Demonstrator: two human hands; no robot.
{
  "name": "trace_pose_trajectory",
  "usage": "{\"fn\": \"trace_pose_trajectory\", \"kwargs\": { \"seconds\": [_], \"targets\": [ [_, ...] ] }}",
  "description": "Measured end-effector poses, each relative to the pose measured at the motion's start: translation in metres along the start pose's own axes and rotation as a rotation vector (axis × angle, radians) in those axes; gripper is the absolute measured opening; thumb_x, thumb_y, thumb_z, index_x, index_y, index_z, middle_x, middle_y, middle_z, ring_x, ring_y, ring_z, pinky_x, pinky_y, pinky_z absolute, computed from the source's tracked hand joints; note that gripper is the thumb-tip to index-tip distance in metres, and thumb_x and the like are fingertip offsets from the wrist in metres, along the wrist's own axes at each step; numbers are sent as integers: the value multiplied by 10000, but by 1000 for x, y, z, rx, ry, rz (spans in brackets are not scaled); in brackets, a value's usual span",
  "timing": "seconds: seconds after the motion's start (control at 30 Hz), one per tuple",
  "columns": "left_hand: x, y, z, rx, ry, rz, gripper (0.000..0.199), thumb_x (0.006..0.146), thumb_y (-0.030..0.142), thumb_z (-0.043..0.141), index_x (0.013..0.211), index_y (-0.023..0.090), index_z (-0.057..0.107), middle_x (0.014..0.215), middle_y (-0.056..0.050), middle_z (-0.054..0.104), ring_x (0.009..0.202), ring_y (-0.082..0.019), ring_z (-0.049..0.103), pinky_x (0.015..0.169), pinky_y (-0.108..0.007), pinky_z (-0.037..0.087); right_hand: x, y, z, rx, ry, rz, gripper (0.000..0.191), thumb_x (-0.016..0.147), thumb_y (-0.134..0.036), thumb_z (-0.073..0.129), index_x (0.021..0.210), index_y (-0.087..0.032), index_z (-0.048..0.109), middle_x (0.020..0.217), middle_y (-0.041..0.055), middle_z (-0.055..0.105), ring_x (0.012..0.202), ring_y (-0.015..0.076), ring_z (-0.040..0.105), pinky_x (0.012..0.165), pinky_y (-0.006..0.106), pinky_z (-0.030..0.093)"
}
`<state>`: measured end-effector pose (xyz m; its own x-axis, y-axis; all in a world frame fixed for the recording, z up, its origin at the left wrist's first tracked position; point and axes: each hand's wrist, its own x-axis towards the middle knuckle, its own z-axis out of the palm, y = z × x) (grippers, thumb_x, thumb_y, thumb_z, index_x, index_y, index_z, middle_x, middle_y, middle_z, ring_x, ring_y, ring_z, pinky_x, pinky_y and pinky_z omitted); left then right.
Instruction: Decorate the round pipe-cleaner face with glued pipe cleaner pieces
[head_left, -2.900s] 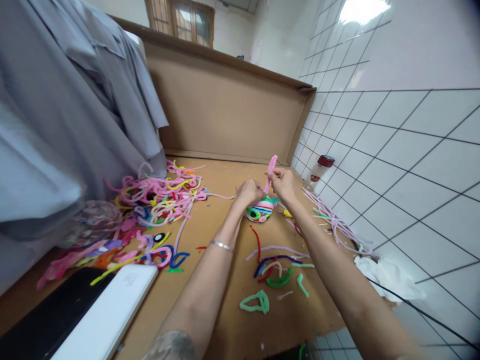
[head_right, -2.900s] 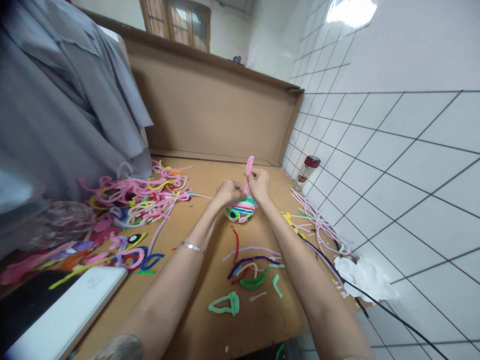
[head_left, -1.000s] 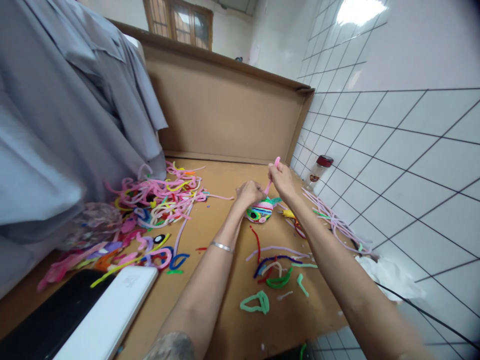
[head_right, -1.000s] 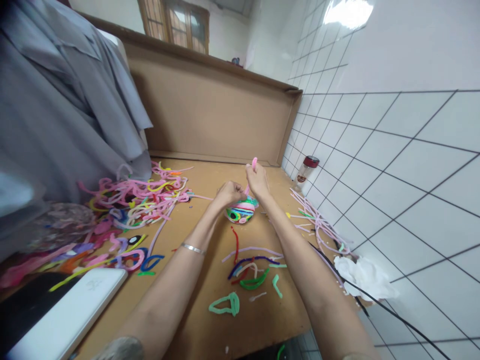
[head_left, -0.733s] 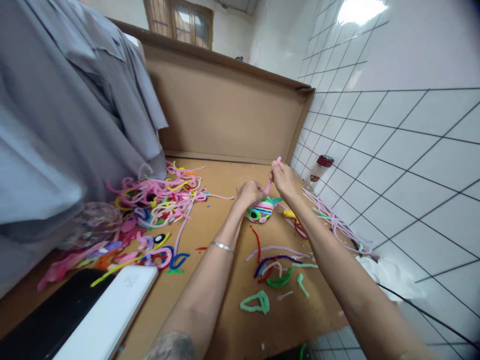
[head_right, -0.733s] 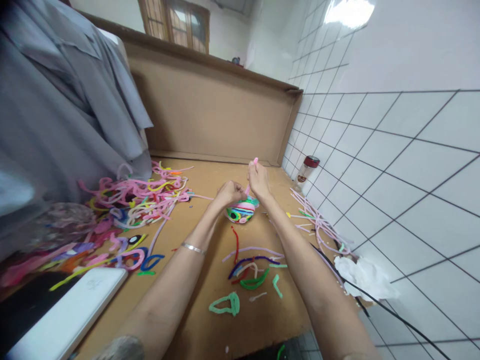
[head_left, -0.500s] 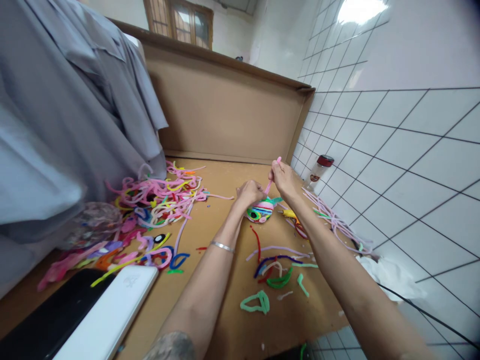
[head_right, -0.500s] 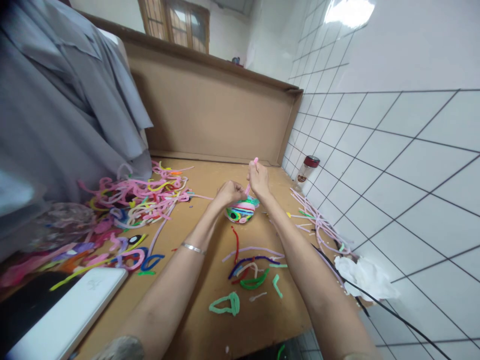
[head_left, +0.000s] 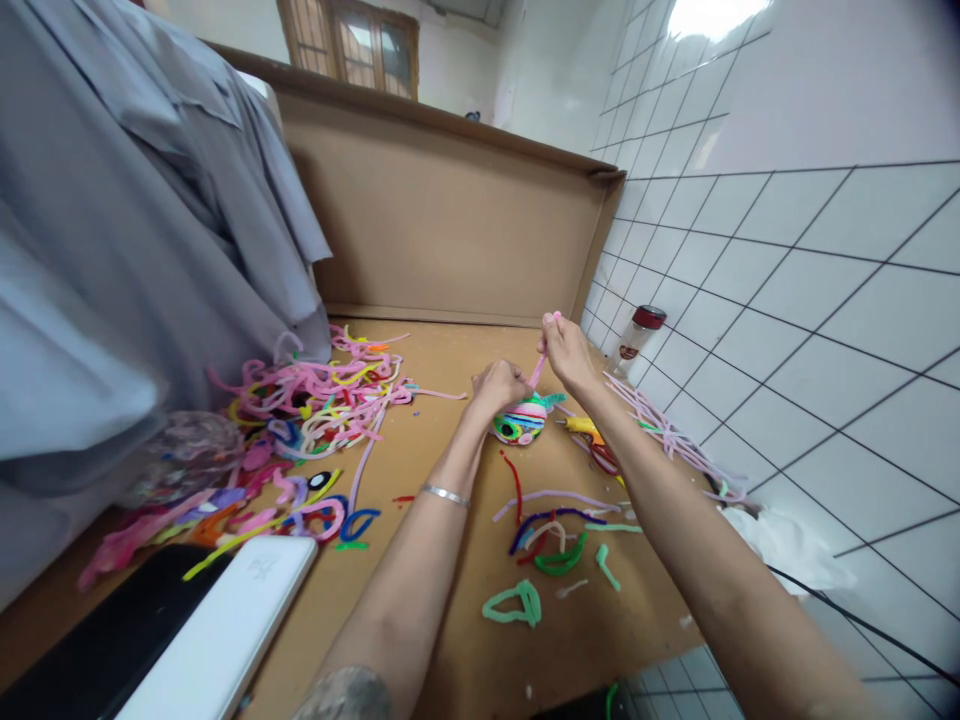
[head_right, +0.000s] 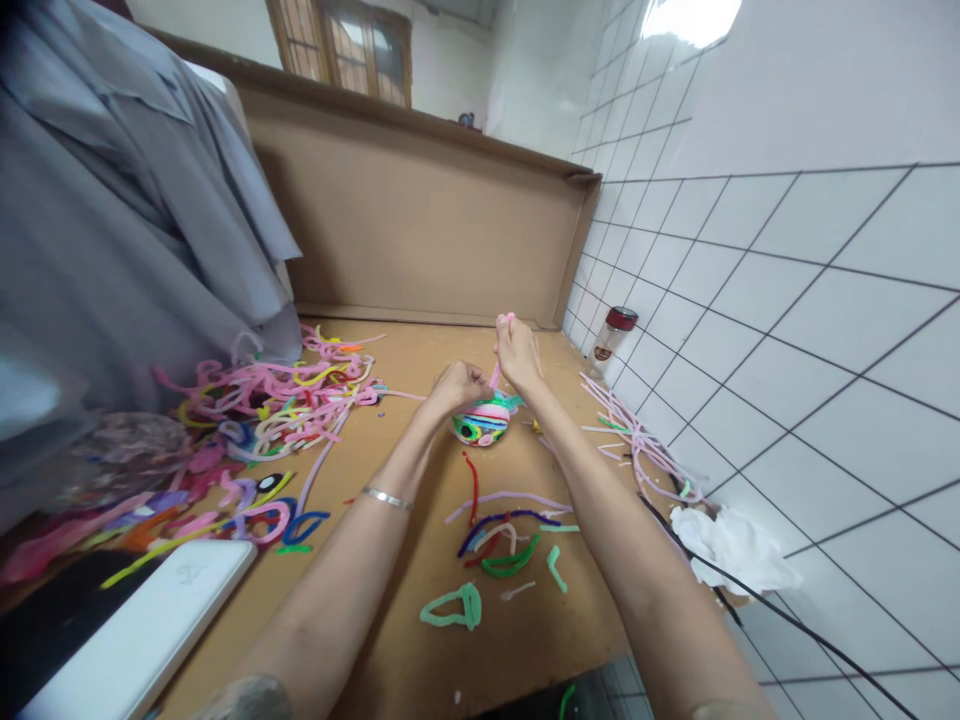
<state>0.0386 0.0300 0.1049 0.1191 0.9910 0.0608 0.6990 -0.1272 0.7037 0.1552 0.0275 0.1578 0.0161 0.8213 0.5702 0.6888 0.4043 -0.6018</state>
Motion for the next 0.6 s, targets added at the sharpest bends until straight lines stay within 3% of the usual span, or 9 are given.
{"fn": "trace_pose_trajectory", "kwargs": {
  "seconds": [0.37, 0.6],
  "targets": [
    [0, 0, -4, 56, -5, 10, 87, 640, 258, 685, 696, 202, 720, 612, 15, 606, 754, -171, 608, 696, -265, 406, 0, -7, -1, -34, -12, -3, 514, 997, -422, 235, 576, -219, 448, 561, 31, 616, 586, 158, 582, 639, 263, 395],
    [2, -3, -7, 96, 3, 21, 87, 651, 278, 692, 696, 212, 726, 629, 1, 629, 772, -184, 625, 734, -279, 429, 4, -10, -3, -202, -42, -78, 484, 984, -271, 273, 551, -213, 483, 588, 40, 633, 645, 171, 602, 688, 269, 397]
  ]
}}
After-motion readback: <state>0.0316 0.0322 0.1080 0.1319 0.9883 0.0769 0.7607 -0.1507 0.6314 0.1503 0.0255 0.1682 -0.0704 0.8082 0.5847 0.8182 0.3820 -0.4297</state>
